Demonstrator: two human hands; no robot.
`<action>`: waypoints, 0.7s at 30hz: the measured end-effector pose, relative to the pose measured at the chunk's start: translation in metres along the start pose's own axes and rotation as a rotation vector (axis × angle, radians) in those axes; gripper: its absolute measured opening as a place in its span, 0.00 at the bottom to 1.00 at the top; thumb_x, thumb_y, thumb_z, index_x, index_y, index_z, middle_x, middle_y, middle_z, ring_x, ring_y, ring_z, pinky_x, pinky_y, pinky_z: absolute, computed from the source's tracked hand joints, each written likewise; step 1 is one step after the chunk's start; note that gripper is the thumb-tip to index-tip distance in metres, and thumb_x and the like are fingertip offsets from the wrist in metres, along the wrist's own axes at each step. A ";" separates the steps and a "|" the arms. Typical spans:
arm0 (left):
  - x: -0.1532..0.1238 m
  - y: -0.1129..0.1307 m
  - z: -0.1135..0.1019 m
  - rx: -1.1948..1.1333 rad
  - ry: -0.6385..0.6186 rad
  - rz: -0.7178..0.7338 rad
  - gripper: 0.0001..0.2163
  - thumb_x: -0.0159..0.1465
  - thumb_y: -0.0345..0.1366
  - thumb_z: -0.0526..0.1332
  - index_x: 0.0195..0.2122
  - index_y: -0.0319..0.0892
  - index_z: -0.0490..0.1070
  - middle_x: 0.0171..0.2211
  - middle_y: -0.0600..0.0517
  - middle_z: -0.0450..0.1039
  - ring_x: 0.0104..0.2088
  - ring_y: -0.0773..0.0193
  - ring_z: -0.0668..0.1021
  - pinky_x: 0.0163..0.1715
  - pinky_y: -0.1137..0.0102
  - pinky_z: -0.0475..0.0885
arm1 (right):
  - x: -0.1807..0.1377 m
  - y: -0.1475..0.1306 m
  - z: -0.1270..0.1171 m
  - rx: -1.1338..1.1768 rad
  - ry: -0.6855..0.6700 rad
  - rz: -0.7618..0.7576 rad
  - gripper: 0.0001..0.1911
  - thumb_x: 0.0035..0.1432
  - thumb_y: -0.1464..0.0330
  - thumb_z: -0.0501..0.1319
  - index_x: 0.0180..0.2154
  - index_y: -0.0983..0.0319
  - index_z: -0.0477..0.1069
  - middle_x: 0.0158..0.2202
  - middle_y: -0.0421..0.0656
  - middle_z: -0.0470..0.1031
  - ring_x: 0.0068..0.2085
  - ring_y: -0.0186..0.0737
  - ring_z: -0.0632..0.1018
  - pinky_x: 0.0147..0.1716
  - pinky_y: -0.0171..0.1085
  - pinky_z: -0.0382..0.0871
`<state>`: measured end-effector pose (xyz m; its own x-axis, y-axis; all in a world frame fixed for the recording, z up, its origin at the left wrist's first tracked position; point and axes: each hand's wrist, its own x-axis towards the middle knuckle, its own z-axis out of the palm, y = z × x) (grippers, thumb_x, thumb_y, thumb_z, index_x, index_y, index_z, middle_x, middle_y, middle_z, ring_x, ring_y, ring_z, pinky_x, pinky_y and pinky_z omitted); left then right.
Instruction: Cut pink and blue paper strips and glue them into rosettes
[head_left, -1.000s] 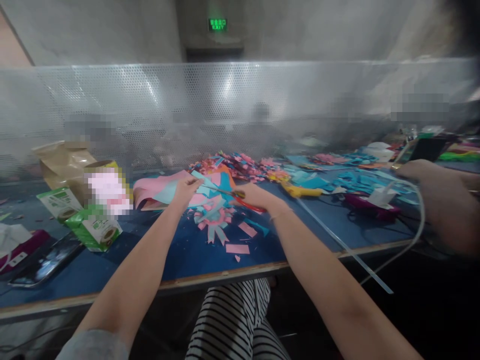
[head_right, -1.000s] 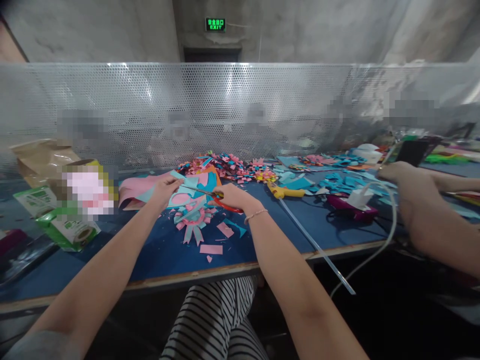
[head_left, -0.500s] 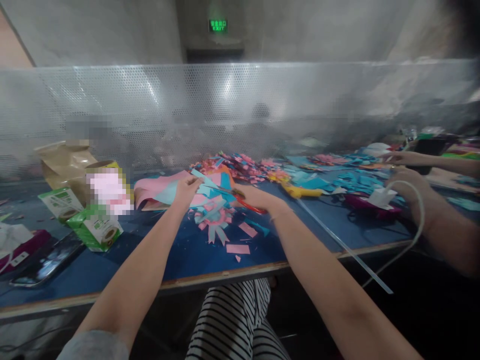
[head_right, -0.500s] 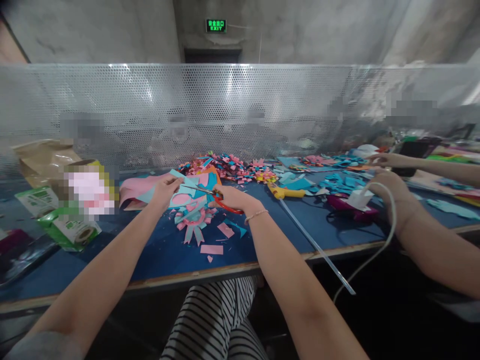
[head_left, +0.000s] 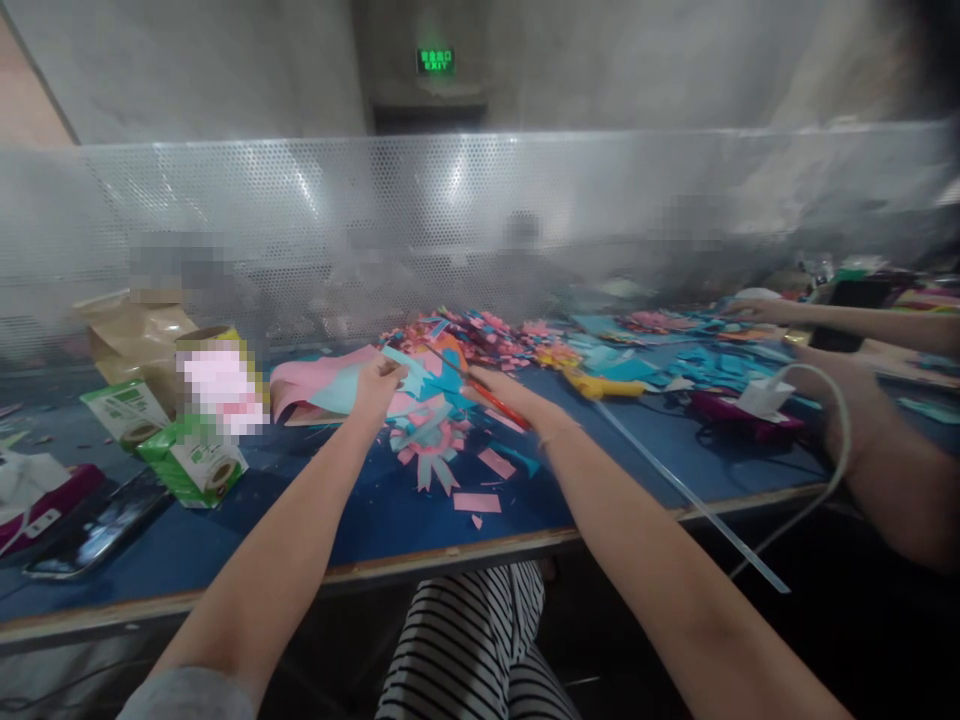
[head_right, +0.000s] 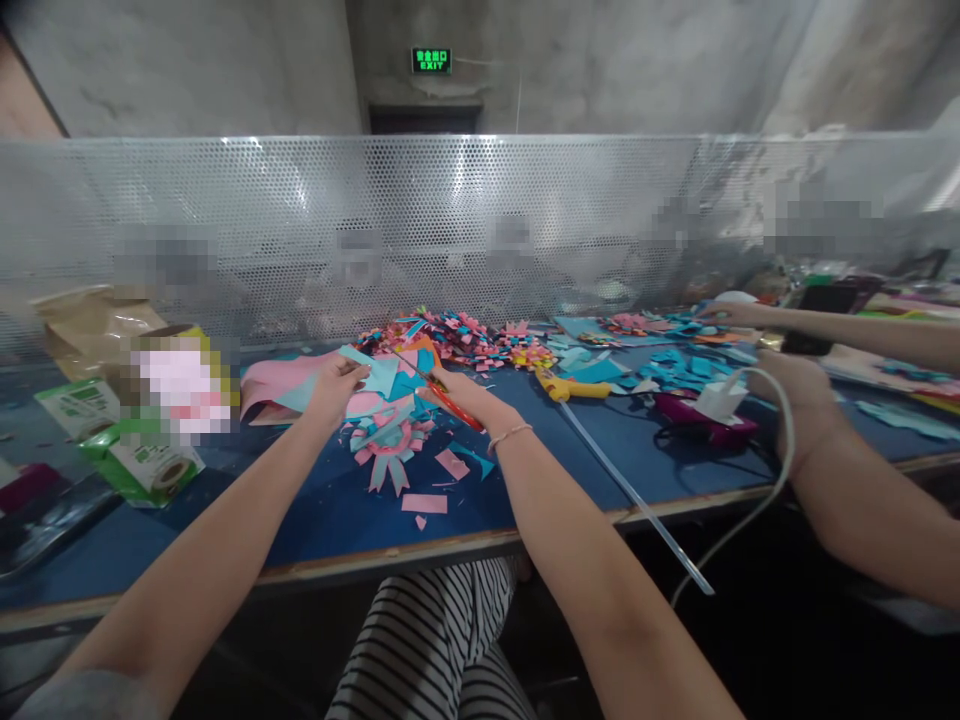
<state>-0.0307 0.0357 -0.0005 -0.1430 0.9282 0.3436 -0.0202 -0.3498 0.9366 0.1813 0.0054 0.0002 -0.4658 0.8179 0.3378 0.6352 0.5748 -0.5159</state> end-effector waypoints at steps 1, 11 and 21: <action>-0.002 0.001 0.002 -0.075 0.000 -0.027 0.08 0.42 0.33 0.64 0.20 0.39 0.63 0.19 0.56 0.66 0.23 0.71 0.70 0.28 0.72 0.67 | 0.001 0.000 0.002 0.018 0.000 -0.002 0.17 0.54 0.55 0.50 0.35 0.63 0.61 0.30 0.41 0.66 0.31 0.33 0.67 0.31 0.33 0.60; -0.018 0.004 0.019 -0.218 -0.086 -0.022 0.12 0.40 0.31 0.65 0.21 0.39 0.60 0.18 0.59 0.63 0.21 0.73 0.69 0.27 0.72 0.68 | 0.023 0.005 0.025 0.430 0.237 0.066 0.18 0.42 0.59 0.59 0.34 0.62 0.59 0.28 0.38 0.65 0.28 0.31 0.67 0.30 0.33 0.62; -0.030 0.002 0.031 -0.158 -0.145 -0.033 0.16 0.38 0.34 0.67 0.27 0.39 0.65 0.21 0.58 0.66 0.23 0.72 0.71 0.27 0.72 0.68 | 0.022 -0.012 0.032 0.695 0.221 0.156 0.16 0.37 0.67 0.61 0.31 0.62 0.59 0.20 0.33 0.62 0.20 0.27 0.64 0.20 0.30 0.60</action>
<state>0.0039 0.0110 -0.0071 0.0038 0.9439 0.3303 -0.1787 -0.3244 0.9289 0.1438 0.0159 -0.0115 -0.2211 0.9168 0.3325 0.1132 0.3627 -0.9250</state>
